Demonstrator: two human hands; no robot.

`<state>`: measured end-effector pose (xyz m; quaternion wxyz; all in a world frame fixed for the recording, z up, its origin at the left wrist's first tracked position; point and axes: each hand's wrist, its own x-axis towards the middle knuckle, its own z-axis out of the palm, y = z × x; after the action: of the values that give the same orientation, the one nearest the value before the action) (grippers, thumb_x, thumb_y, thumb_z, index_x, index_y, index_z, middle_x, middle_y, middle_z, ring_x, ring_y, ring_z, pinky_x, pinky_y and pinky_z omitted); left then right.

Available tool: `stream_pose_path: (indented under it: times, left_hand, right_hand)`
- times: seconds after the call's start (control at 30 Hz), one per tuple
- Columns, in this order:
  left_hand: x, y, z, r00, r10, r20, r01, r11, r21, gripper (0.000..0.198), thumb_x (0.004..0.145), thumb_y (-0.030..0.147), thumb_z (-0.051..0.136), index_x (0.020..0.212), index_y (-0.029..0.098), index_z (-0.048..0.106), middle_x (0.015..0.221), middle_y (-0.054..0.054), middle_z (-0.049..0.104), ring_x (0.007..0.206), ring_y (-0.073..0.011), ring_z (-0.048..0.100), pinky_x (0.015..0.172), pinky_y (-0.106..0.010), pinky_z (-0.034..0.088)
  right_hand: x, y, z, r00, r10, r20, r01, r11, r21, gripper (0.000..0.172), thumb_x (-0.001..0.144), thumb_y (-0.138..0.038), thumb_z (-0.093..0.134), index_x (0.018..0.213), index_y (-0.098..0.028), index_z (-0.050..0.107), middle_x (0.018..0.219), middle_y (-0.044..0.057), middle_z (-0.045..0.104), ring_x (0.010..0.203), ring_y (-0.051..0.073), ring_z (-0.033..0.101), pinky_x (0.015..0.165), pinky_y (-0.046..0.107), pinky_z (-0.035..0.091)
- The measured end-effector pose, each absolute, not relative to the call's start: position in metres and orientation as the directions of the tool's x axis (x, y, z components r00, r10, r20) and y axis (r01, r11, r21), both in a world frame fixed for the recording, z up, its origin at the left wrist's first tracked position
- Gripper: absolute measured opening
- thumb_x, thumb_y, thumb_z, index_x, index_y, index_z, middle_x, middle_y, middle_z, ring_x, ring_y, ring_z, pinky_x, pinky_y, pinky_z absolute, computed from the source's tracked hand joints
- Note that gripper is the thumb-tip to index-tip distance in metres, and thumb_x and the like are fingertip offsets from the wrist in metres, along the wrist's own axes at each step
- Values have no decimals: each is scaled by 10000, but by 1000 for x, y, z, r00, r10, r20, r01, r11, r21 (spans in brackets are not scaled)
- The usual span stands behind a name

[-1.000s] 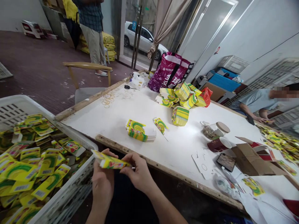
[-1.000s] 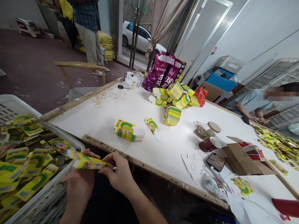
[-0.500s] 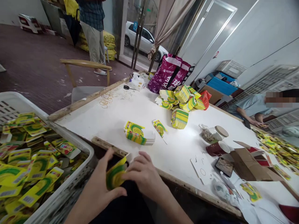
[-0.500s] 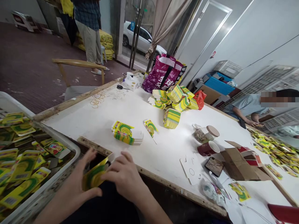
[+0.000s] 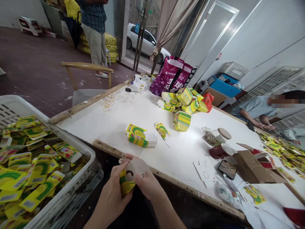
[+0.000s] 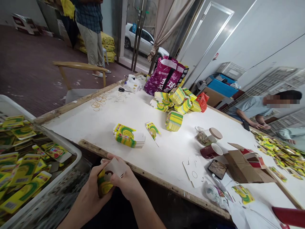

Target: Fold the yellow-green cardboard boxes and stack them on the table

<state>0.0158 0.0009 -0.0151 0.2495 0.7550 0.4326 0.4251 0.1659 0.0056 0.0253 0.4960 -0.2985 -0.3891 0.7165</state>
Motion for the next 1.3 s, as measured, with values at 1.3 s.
stream_pose_path:
  times: [1.3]
  left_hand:
    - [14,10,-54,175,884,433,606,-444,660,539,781,374,567,1249,132,451,1145,-211,572,942,-327,672,746,-448,585]
  right_hand:
    - [165,2,13,-284,954,98,328,192,-925,601,899,-67,437,1485,-197,477,1514,80,468,1436,196,414,1211,382,330]
